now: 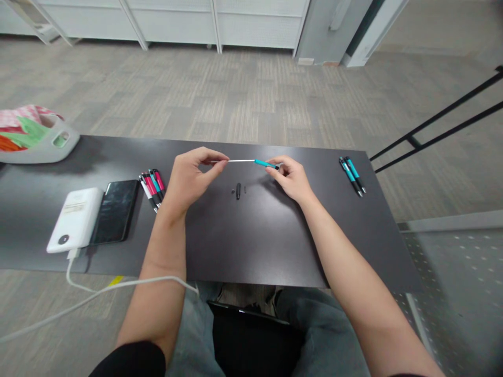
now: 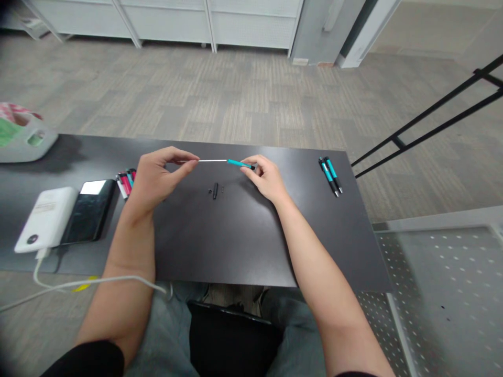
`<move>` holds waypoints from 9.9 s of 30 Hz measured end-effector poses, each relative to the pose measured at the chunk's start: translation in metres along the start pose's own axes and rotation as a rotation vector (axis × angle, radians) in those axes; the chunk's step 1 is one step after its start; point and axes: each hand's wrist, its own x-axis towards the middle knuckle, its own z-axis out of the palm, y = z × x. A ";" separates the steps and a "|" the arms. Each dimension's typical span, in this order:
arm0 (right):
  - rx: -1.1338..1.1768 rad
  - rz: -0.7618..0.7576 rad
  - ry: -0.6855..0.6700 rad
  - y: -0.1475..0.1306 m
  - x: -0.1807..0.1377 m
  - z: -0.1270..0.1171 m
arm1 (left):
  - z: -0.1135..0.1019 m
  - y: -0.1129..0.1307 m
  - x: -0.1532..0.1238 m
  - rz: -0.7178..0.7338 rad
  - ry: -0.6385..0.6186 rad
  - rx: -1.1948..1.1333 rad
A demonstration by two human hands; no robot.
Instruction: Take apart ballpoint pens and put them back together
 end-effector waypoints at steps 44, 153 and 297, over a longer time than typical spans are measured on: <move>-0.492 -0.110 -0.339 -0.045 -0.027 0.028 | 0.037 -0.006 -0.016 -0.125 0.029 -0.250; 0.287 0.128 -0.010 -0.033 -0.013 0.023 | 0.050 0.010 -0.018 0.019 -0.160 -0.030; -0.093 0.080 -0.087 -0.053 -0.017 0.005 | 0.032 0.005 -0.017 -0.004 -0.297 0.040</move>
